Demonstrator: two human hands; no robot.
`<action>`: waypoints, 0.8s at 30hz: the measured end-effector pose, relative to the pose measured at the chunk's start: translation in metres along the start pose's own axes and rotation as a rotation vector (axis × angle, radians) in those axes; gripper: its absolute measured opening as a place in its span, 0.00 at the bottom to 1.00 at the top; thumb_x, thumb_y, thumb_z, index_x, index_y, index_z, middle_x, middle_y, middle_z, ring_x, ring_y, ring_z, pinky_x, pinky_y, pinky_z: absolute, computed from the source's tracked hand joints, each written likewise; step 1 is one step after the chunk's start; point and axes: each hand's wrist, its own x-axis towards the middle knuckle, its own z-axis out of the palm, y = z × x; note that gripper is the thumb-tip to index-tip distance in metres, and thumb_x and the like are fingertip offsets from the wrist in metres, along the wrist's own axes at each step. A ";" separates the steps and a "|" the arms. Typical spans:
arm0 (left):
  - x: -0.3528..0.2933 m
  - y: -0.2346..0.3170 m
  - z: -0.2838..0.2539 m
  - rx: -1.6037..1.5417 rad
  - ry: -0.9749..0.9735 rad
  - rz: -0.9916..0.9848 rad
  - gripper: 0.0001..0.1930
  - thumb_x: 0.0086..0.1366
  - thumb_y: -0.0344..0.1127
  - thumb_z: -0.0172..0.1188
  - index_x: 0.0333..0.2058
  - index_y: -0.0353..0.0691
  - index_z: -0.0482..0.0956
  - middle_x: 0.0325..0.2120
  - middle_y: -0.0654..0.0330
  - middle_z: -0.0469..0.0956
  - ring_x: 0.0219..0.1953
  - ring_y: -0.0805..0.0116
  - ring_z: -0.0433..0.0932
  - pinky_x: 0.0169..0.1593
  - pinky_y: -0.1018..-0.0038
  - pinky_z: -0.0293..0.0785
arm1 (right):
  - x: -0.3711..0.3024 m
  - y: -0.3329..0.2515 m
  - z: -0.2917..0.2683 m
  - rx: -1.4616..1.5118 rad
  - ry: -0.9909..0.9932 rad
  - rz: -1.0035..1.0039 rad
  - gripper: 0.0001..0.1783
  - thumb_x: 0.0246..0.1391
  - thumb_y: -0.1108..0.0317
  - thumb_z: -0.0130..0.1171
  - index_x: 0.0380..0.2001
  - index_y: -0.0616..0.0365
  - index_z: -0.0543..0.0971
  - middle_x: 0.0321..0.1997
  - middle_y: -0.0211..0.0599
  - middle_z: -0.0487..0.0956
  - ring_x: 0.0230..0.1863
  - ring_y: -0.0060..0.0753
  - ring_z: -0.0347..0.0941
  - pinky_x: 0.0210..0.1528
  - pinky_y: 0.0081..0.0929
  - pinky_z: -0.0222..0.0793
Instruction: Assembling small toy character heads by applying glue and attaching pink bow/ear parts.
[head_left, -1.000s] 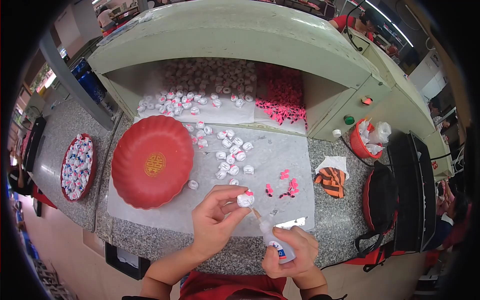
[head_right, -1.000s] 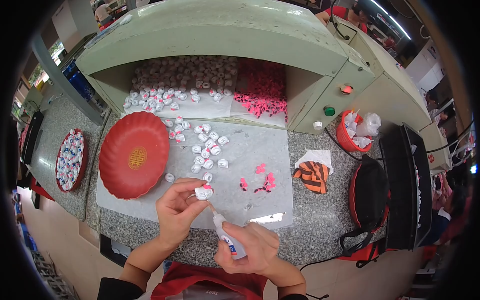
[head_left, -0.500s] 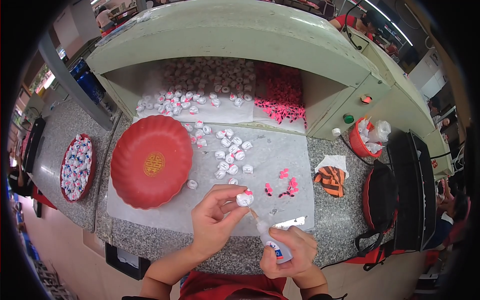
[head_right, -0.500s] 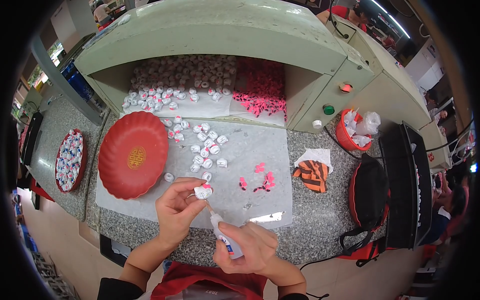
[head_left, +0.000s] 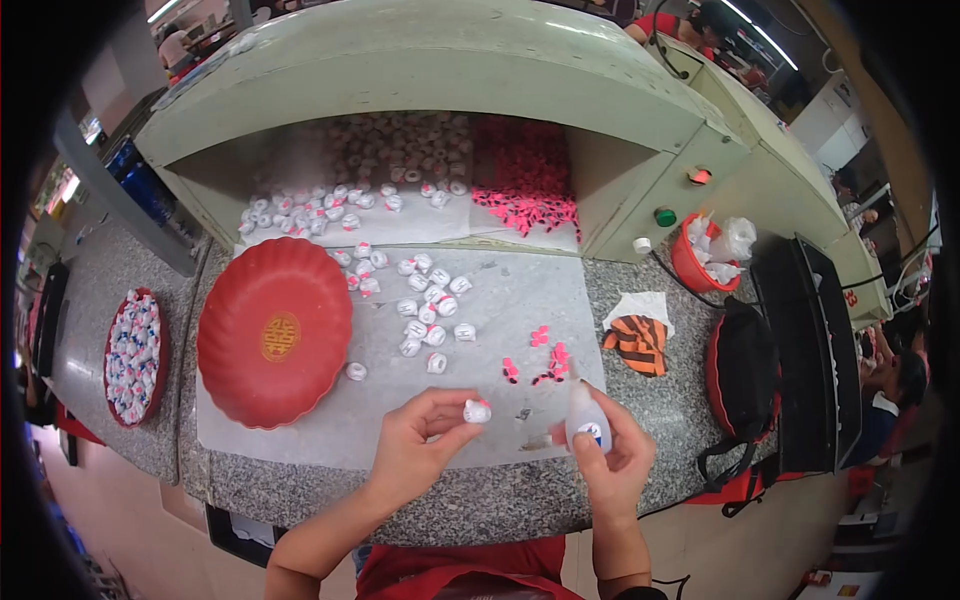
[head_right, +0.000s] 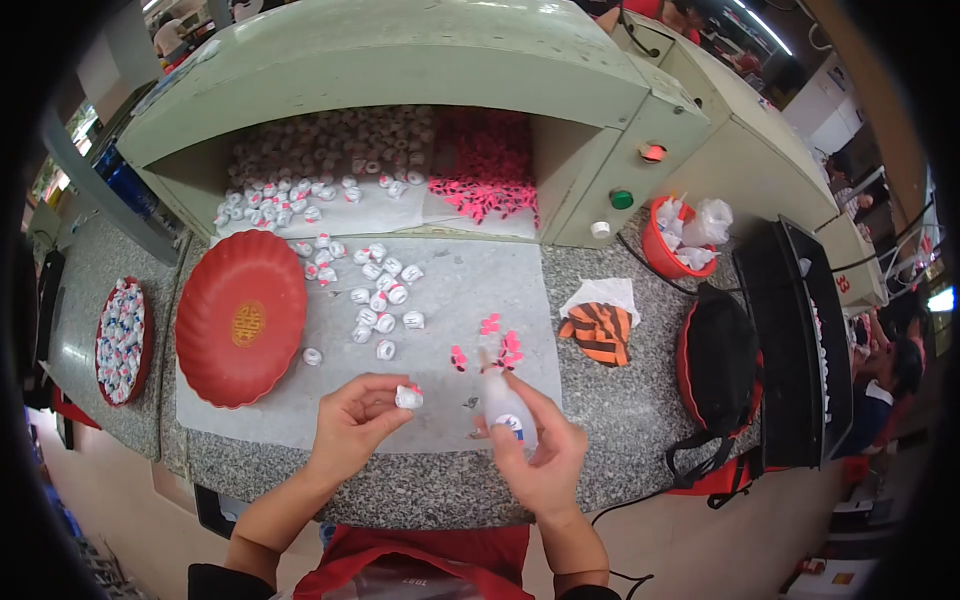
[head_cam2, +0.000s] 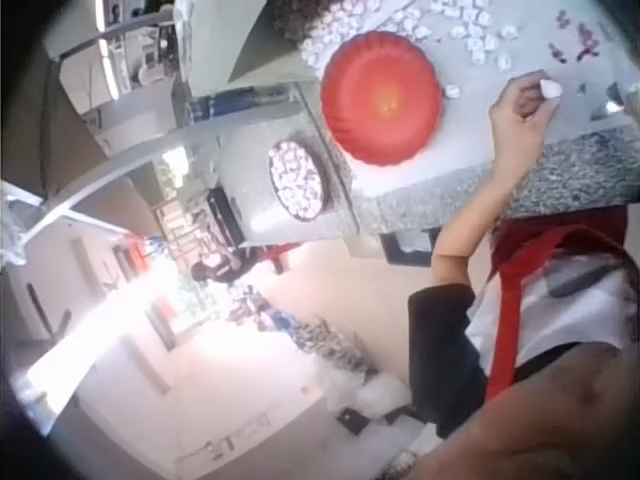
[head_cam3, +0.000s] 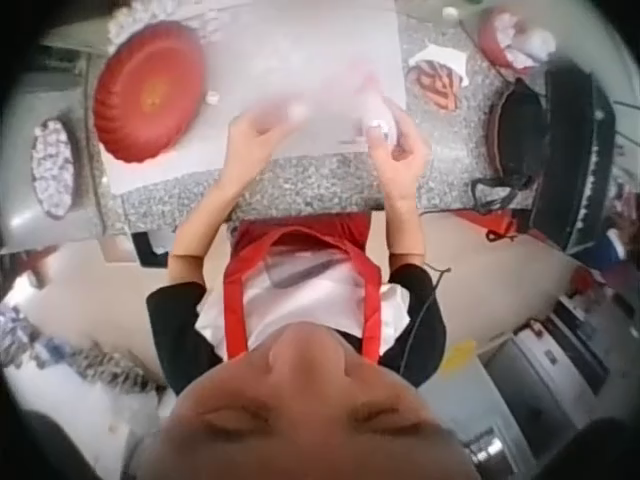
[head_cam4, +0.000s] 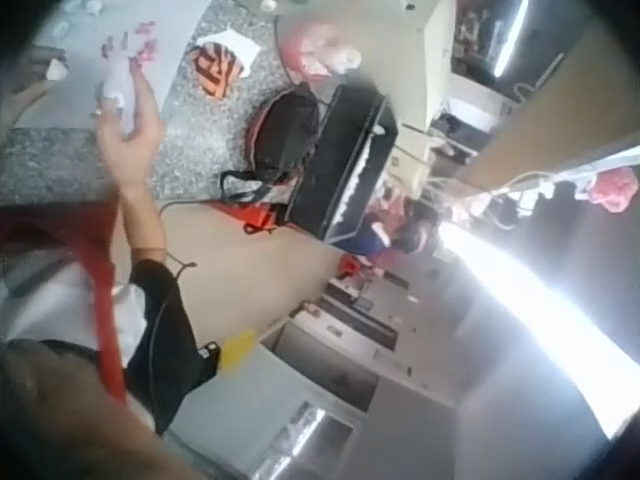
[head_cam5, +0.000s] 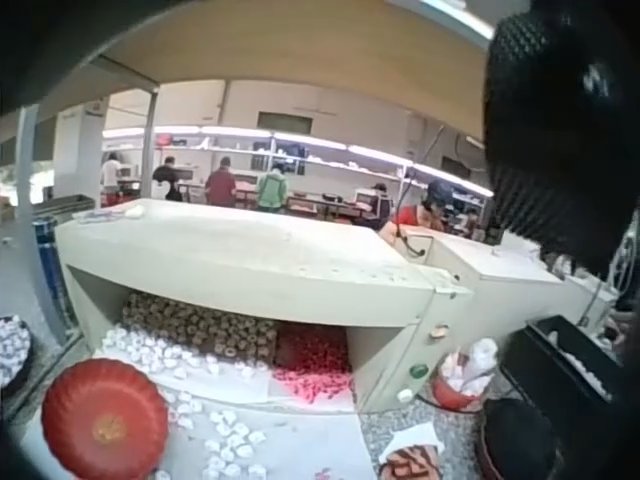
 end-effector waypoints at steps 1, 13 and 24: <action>-0.002 -0.007 -0.002 0.076 -0.036 -0.110 0.16 0.53 0.19 0.57 0.42 0.31 0.71 0.34 0.56 0.77 0.37 0.73 0.76 0.42 0.79 0.73 | 0.002 0.010 -0.006 0.124 0.038 0.120 0.19 0.43 0.79 0.55 0.42 0.72 0.72 0.35 0.46 0.78 0.34 0.27 0.75 0.39 0.21 0.70; -0.003 -0.034 0.001 0.666 0.034 0.155 0.14 0.47 0.21 0.62 0.35 0.37 0.76 0.26 0.61 0.74 0.20 0.78 0.69 0.23 0.80 0.68 | 0.010 0.087 -0.072 -0.047 0.269 0.316 0.16 0.42 0.81 0.59 0.39 0.66 0.74 0.32 0.32 0.77 0.33 0.23 0.73 0.39 0.18 0.67; -0.006 -0.033 -0.007 0.830 0.092 0.211 0.14 0.44 0.21 0.62 0.33 0.36 0.76 0.25 0.59 0.72 0.16 0.76 0.64 0.21 0.79 0.62 | -0.046 0.033 -0.078 -0.575 -0.002 0.119 0.13 0.41 0.75 0.60 0.34 0.58 0.74 0.29 0.35 0.74 0.29 0.29 0.72 0.30 0.22 0.68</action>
